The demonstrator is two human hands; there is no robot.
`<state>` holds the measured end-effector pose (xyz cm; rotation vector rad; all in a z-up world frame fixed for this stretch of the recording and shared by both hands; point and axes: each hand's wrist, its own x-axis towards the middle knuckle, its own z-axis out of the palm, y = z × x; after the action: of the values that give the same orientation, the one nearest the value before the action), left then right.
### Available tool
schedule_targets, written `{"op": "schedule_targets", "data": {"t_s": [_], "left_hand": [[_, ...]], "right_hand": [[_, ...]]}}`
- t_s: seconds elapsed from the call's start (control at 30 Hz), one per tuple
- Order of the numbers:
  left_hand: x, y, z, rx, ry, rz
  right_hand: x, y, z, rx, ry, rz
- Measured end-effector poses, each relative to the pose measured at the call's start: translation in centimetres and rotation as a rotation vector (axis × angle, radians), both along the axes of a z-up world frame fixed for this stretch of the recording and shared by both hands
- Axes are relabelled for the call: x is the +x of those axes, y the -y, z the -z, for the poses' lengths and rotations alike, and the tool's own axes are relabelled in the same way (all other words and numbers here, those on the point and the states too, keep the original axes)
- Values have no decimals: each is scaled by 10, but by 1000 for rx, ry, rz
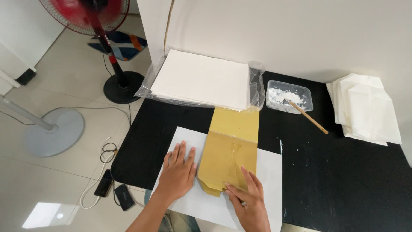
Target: The person places a white sheet of paper onto a yellow folder on a black table. They then use a brush to apply a white adhesive from a container onto the paper and smooth it down.
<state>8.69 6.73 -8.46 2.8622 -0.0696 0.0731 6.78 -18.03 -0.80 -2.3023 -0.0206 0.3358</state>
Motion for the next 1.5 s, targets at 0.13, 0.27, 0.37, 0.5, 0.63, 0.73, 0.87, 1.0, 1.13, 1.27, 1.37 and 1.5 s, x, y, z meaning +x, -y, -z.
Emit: {"op": "schedule_targets", "data": {"t_s": [0.13,0.27,0.37,0.5,0.63,0.73,0.87,1.0,1.13,1.27,1.37,1.5], "left_hand": [[1,1,13,94,159,4],[5,3,7,28,103,-36],[2,2,8,55,133,-25],[1,6,0,76,198,-19],[-1,4,-5,-71,155,-22],[-3,-2,-1,-132,232,-64],[-1,-6,3,-52,197,-36],[-1,-2,-3,-32,139,-38],[2,-1,0,36,105,-46],[5,0,-2,47,50,-46],[7,-1,-9,46,-10,-44],[8,3,-13,28,-97,-63]], "right_hand": [[-1,5,16,-21,44,-21],[-3,11,26,12,130,-31],[-1,6,3,-47,-11,35],[14,4,-13,-267,-196,123],[15,6,-4,-372,-192,21],[16,3,-9,-344,-179,59],[17,-3,-14,-391,-232,82],[16,1,-8,-397,-187,65],[16,-1,-12,-400,-181,51],[17,-3,-22,-366,-255,56],[18,-3,-22,-348,-264,58],[18,1,-19,-342,-242,64]]}}
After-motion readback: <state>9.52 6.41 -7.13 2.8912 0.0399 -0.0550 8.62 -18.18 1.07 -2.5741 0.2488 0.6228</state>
